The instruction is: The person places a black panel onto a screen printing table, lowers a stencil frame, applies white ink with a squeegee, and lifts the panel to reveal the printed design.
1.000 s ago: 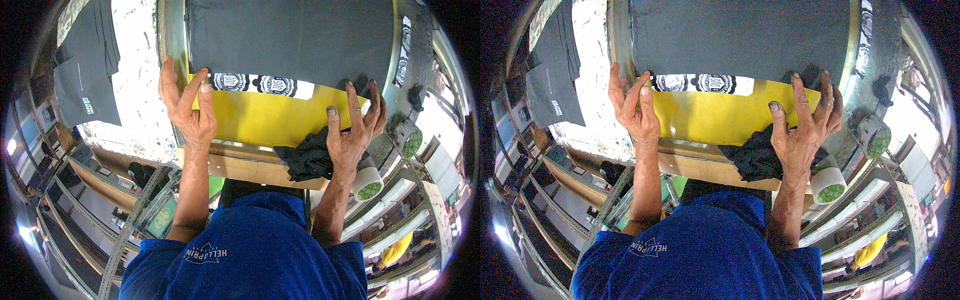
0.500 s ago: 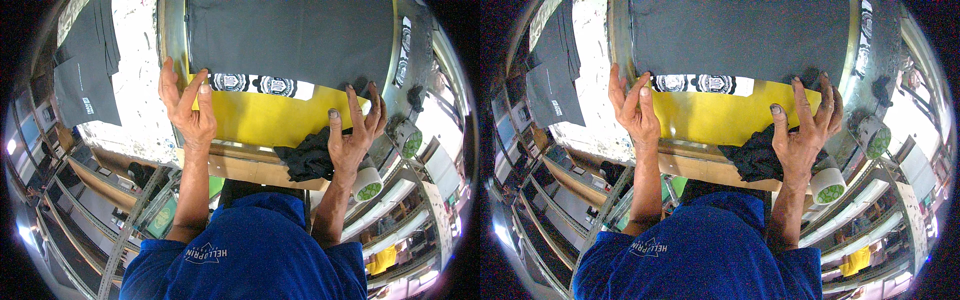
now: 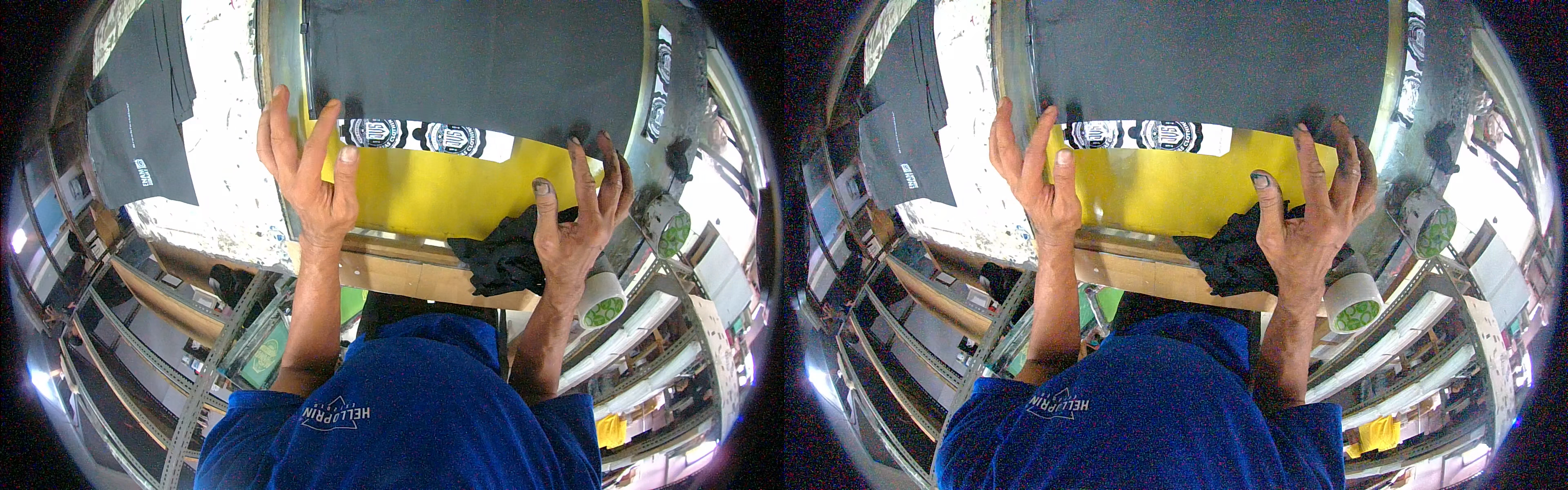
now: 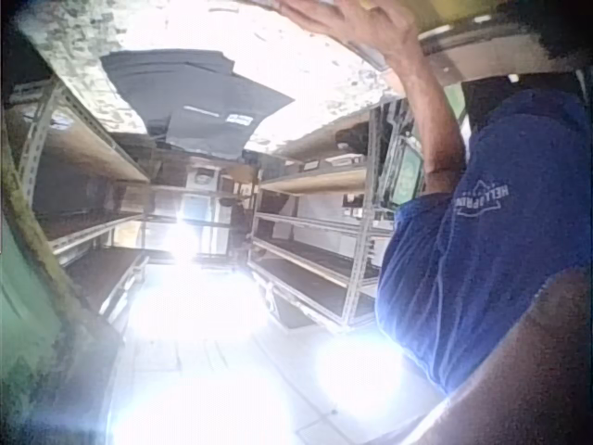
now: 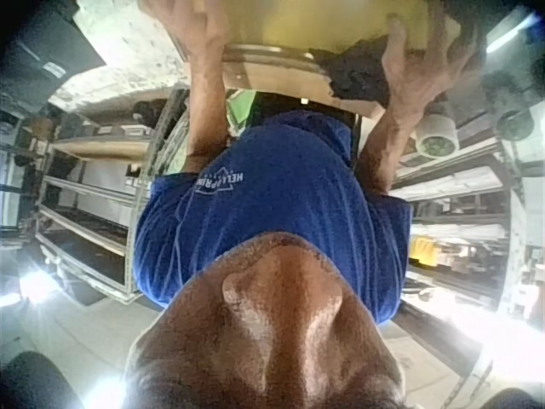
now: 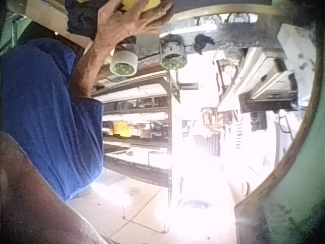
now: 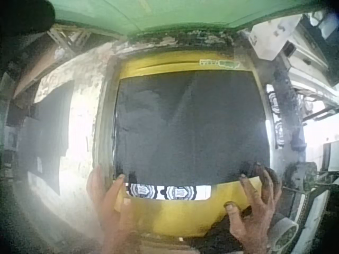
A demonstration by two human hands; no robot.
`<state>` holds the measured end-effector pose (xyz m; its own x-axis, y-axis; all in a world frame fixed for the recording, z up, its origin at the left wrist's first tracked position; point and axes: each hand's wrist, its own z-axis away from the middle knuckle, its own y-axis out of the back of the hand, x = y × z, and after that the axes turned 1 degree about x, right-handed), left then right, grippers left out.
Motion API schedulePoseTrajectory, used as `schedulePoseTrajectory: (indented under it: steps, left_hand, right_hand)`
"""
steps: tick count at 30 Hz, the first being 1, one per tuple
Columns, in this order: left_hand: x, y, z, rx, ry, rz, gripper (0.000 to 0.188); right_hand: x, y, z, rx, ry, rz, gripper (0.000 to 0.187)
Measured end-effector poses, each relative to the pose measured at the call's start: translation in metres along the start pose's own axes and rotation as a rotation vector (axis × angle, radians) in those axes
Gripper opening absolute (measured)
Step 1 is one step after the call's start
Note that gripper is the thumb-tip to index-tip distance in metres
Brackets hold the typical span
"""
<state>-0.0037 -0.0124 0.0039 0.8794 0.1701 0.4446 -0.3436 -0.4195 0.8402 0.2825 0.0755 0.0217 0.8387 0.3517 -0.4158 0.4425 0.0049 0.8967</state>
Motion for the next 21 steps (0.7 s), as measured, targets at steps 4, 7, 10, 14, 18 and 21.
schedulePoseTrajectory:
  steps: [4, 7, 10, 14, 18, 21]
  left_hand:
    - [0.0004, -0.0009, -0.0025, -0.059, -0.007, -0.030, 0.037]
    - [-0.0029, -0.0028, -0.0005, -0.069, -0.013, -0.036, 0.038]
    - [-0.0027, -0.0028, -0.0003, -0.075, -0.010, -0.035, 0.039]
    - [-0.0027, -0.0027, -0.0002, -0.073, -0.008, -0.035, 0.040]
    - [-0.0026, -0.0032, 0.0007, -0.076, -0.002, -0.025, 0.040]
    - [-0.0021, -0.0033, -0.0001, -0.068, -0.009, -0.019, 0.040]
  right_hand:
    - [0.0005, -0.0014, 0.0002, -0.007, -0.001, 0.014, 0.052]
    - [0.0013, -0.0018, 0.0015, -0.026, 0.000, 0.037, 0.052]
    - [0.0015, -0.0019, 0.0019, -0.040, 0.000, 0.056, 0.052]
    - [0.0008, -0.0016, 0.0020, -0.039, -0.007, 0.043, 0.051]
    - [0.0002, -0.0017, 0.0015, -0.039, -0.008, 0.050, 0.051]
    - [0.0011, -0.0017, 0.0022, -0.036, -0.007, 0.048, 0.051]
